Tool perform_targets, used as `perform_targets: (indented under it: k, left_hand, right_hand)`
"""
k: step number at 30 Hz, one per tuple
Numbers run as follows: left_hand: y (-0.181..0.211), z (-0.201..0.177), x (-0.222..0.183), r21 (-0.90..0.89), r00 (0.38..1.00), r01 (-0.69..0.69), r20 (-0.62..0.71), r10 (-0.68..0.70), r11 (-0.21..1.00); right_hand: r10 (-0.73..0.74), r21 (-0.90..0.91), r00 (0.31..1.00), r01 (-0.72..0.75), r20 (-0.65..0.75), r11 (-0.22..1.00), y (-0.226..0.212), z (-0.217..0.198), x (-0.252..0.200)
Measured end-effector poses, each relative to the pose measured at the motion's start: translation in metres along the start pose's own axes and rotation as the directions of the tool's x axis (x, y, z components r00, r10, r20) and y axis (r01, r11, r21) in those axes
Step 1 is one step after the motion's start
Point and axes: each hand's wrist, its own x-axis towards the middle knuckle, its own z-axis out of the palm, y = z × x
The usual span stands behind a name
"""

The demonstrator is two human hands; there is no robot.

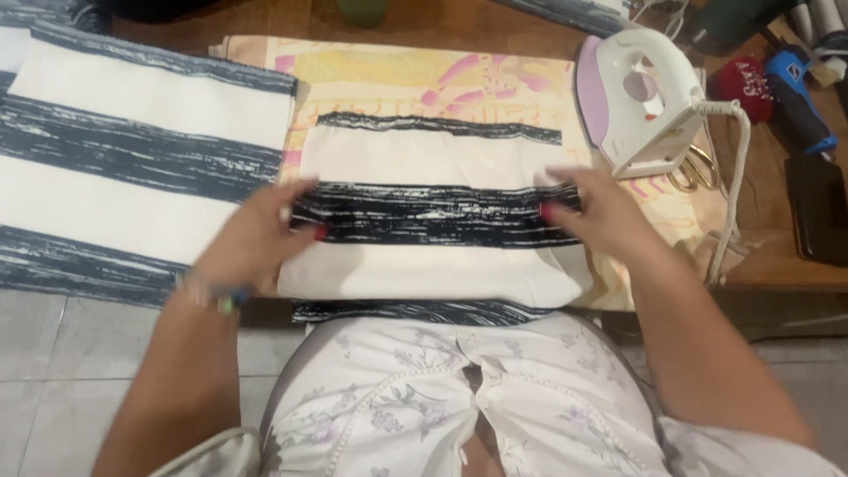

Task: Ironing and folding striped fabric pieces on a padded workstation

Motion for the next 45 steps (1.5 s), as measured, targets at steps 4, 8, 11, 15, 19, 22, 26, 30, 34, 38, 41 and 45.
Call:
perform_targets:
  k: [4,8,11,15,19,22,26,30,34,38,41,45]
  left_hand:
    - [0.017,-0.022,0.06,-0.035,0.997,-0.058,-0.059,0.055,0.998]
    - [-0.014,0.0,0.161,0.082,0.947,-0.111,-0.294,0.131,0.99]
    - [0.002,-0.007,0.184,-0.023,0.959,-0.003,-0.284,-0.004,1.0]
    - [-0.014,-0.002,0.228,-0.033,0.857,-0.127,-0.507,0.093,0.991]
    - [-0.011,-0.005,0.241,-0.033,0.822,-0.033,-0.569,0.009,0.999]
    - [0.021,-0.012,0.204,-0.163,0.89,0.186,-0.391,-0.236,0.969]
    - [0.024,-0.018,0.146,-0.122,0.956,0.018,-0.289,-0.053,0.992]
    - [0.019,-0.006,0.088,0.081,0.966,-0.01,-0.257,0.031,0.997]
    - [0.011,0.013,0.033,0.255,0.918,-0.136,-0.332,0.219,0.957]
    - [-0.02,0.045,0.022,0.303,0.851,-0.174,-0.432,0.298,0.937]
    - [-0.04,0.055,0.032,0.353,0.808,-0.151,-0.494,0.321,0.923]
    - [-0.062,0.055,0.033,0.283,0.832,-0.144,-0.484,0.271,0.948]
  right_hand:
    - [0.176,0.033,0.983,-0.174,-0.056,0.984,0.038,0.021,0.068]
    - [0.161,-0.028,0.966,-0.17,-0.203,0.985,0.068,0.045,0.116]
    - [0.087,-0.156,0.946,-0.142,-0.314,0.977,0.057,0.035,0.144]
    - [0.049,-0.115,0.903,-0.108,-0.427,0.987,0.041,0.034,0.166]
    - [-0.119,-0.26,0.879,-0.006,-0.463,0.966,0.047,0.054,0.19]
    - [0.234,0.048,0.924,-0.231,-0.302,0.972,0.02,0.045,0.176]
    - [0.311,0.173,0.925,-0.277,-0.219,0.945,0.015,0.032,0.117]
    - [0.355,0.614,0.932,-0.243,-0.065,0.751,0.013,0.033,0.039]
    - [0.406,0.845,0.913,-0.257,0.052,0.469,-0.021,0.007,-0.025]
    - [0.369,0.883,0.928,-0.206,0.041,0.421,0.003,0.05,-0.035]
    - [0.318,0.59,0.942,-0.199,-0.103,0.782,0.015,0.051,-0.034]
    - [0.284,0.18,0.951,-0.26,-0.123,0.949,0.043,0.061,-0.04]
